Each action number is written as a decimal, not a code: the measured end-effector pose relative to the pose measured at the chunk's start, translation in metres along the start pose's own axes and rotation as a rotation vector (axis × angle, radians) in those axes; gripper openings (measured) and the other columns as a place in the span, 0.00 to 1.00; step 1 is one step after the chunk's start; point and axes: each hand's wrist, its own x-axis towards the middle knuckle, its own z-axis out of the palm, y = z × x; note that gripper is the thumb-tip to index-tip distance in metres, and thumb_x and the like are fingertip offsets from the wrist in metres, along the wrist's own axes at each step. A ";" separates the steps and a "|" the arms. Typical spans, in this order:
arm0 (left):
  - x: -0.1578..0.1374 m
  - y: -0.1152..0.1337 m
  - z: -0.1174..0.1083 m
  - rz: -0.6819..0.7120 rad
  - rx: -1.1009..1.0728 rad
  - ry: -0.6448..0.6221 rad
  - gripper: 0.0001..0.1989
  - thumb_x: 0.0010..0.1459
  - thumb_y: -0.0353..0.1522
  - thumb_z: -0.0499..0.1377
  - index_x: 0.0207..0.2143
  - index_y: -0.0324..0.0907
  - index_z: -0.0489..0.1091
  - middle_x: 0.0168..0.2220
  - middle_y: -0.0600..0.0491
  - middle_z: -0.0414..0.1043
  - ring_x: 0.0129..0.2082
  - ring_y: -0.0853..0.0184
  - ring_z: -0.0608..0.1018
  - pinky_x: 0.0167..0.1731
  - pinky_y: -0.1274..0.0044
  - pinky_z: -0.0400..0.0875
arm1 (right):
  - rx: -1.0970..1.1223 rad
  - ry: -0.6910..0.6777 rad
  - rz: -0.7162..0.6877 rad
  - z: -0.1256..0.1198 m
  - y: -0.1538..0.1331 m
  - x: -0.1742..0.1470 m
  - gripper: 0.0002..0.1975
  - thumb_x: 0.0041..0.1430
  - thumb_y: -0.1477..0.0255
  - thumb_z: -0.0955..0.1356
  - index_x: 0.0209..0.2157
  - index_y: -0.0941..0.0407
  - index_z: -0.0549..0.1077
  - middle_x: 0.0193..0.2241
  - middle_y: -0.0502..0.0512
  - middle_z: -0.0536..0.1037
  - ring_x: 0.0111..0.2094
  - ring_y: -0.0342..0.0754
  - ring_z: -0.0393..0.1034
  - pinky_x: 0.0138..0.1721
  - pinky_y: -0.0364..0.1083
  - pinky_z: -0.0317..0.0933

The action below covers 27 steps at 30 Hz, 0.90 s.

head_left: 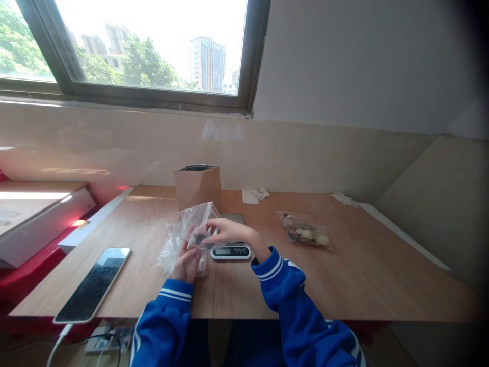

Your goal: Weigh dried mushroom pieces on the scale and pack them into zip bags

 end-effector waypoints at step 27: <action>0.002 0.012 0.001 -0.021 -0.296 0.313 0.29 0.60 0.17 0.44 0.58 0.50 0.59 0.46 0.52 0.75 0.37 0.76 0.79 0.34 0.88 0.73 | -0.035 0.283 -0.007 -0.029 0.000 0.001 0.17 0.55 0.70 0.69 0.48 0.55 0.72 0.46 0.55 0.76 0.47 0.49 0.70 0.48 0.47 0.63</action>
